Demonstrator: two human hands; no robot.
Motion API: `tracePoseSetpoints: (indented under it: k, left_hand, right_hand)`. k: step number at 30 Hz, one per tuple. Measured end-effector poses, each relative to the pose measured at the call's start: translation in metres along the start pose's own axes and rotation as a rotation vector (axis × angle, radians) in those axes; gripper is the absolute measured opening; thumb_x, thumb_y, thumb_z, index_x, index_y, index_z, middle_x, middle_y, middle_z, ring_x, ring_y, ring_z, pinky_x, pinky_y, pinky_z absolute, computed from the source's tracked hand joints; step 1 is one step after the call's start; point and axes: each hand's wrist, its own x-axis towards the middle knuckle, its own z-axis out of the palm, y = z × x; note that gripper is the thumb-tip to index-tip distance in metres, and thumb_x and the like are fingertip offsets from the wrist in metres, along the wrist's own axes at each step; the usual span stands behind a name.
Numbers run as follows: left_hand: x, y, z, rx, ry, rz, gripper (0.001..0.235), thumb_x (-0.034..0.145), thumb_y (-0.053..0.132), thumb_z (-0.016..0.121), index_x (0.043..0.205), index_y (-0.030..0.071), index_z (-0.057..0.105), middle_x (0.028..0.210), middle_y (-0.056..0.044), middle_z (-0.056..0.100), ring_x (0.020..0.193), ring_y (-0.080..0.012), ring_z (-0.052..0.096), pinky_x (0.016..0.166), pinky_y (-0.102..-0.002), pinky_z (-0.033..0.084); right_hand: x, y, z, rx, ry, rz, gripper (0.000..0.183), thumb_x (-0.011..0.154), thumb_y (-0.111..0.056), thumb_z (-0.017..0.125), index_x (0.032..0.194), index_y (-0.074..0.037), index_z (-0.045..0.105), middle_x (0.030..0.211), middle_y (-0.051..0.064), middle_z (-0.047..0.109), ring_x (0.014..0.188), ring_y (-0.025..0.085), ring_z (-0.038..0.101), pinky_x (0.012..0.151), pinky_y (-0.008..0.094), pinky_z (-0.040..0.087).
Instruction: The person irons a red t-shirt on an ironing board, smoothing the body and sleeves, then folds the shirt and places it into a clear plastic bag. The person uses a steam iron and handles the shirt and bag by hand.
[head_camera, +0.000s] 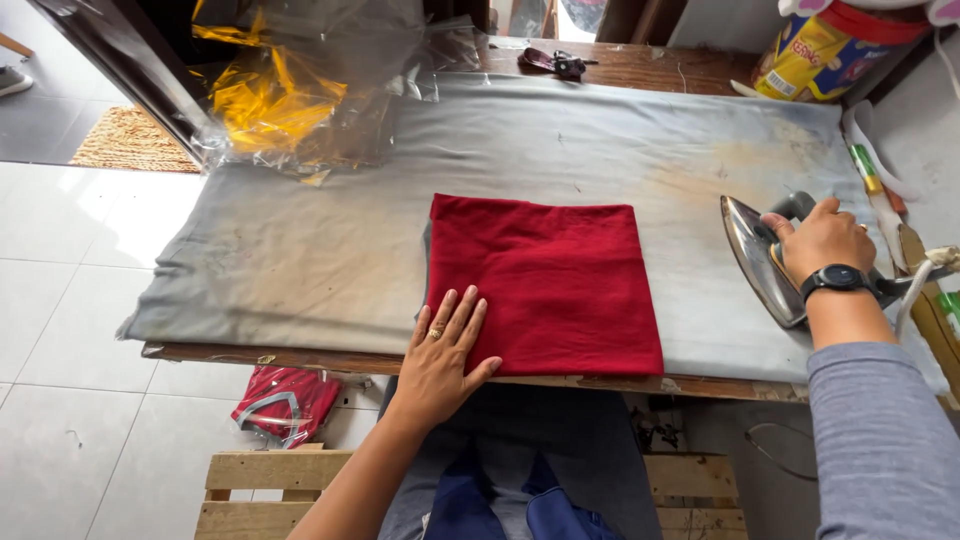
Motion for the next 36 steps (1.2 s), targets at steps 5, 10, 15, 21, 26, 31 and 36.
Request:
tracePoseSetpoints:
  k: [5, 10, 15, 21, 26, 31, 36]
  left_hand:
    - [-0.002, -0.001, -0.001, -0.048, 0.013, 0.036, 0.078, 0.1, 0.061, 0.049, 0.161, 0.015, 0.033, 0.17, -0.002, 0.026, 0.158, -0.0244, 0.02, 0.126, -0.047, 0.016]
    - [-0.005, 0.002, 0.001, -0.044, 0.034, 0.039, 0.076, 0.1, 0.06, 0.049, 0.16, 0.015, 0.037, 0.17, -0.003, 0.029, 0.157, -0.0251, 0.023, 0.126, -0.047, 0.018]
    - [-0.002, 0.003, -0.001, -0.041, 0.116, 0.045, 0.072, 0.097, 0.053, 0.058, 0.155, 0.012, 0.046, 0.165, -0.007, 0.038, 0.154, -0.0277, 0.032, 0.125, -0.047, 0.024]
    - [-0.004, 0.0, 0.0, -0.03, 0.141, 0.069, 0.071, 0.098, 0.054, 0.059, 0.153, 0.009, 0.05, 0.163, -0.008, 0.041, 0.152, -0.0289, 0.036, 0.124, -0.047, 0.029]
    - [-0.003, -0.005, -0.008, -0.212, 0.123, 0.054, 0.071, 0.096, 0.049, 0.064, 0.152, 0.007, 0.05, 0.162, -0.007, 0.041, 0.152, -0.0285, 0.034, 0.125, -0.047, 0.025]
    - [-0.006, -0.029, 0.007, -0.835, 0.09, -0.153, 0.064, 0.1, 0.036, 0.053, 0.155, 0.005, 0.039, 0.16, -0.015, 0.04, 0.152, -0.0362, 0.032, 0.125, -0.05, 0.021]
    - [-0.003, -0.044, 0.014, -1.288, 0.229, -0.392, 0.055, 0.108, 0.035, 0.034, 0.154, 0.006, 0.043, 0.155, -0.015, 0.048, 0.146, -0.0315, 0.042, 0.121, -0.043, 0.034]
  right_hand:
    - [-0.034, -0.058, -0.093, 0.171, -0.173, -0.083, 0.094, 0.083, -0.095, 0.05, 0.102, -0.007, 0.077, 0.1, 0.022, 0.078, 0.092, 0.042, 0.073, 0.065, 0.049, 0.056]
    - [-0.103, -0.157, -0.165, 0.288, -0.043, -0.5, 0.047, 0.079, -0.083, 0.057, 0.096, -0.044, 0.08, 0.093, 0.002, 0.077, 0.089, 0.029, 0.072, 0.069, 0.042, 0.051]
    - [-0.102, -0.282, -0.081, 0.229, 0.382, -0.935, 0.084, 0.069, -0.102, 0.051, 0.082, -0.021, 0.067, 0.079, 0.004, 0.075, 0.067, 0.029, 0.074, 0.051, 0.043, 0.055]
    - [-0.073, -0.336, -0.083, 0.324, 0.435, -0.727, 0.096, 0.073, -0.104, 0.035, 0.079, -0.014, 0.067, 0.062, 0.006, 0.064, 0.051, 0.026, 0.063, 0.04, 0.041, 0.046]
    - [-0.087, -0.318, -0.148, 0.257, -0.191, -0.613, 0.086, 0.082, -0.091, 0.051, 0.104, -0.009, 0.067, 0.101, 0.014, 0.073, 0.093, 0.036, 0.069, 0.073, 0.047, 0.054]
    - [-0.134, -0.26, -0.157, 0.221, -0.213, -0.688, 0.079, 0.072, -0.089, 0.059, 0.099, -0.015, 0.07, 0.102, 0.012, 0.075, 0.1, 0.036, 0.071, 0.083, 0.048, 0.055]
    - [-0.196, -0.191, -0.079, 0.187, 0.263, -0.922, 0.066, 0.075, -0.085, 0.061, 0.087, -0.02, 0.063, 0.074, 0.003, 0.071, 0.074, 0.026, 0.075, 0.069, 0.04, 0.059]
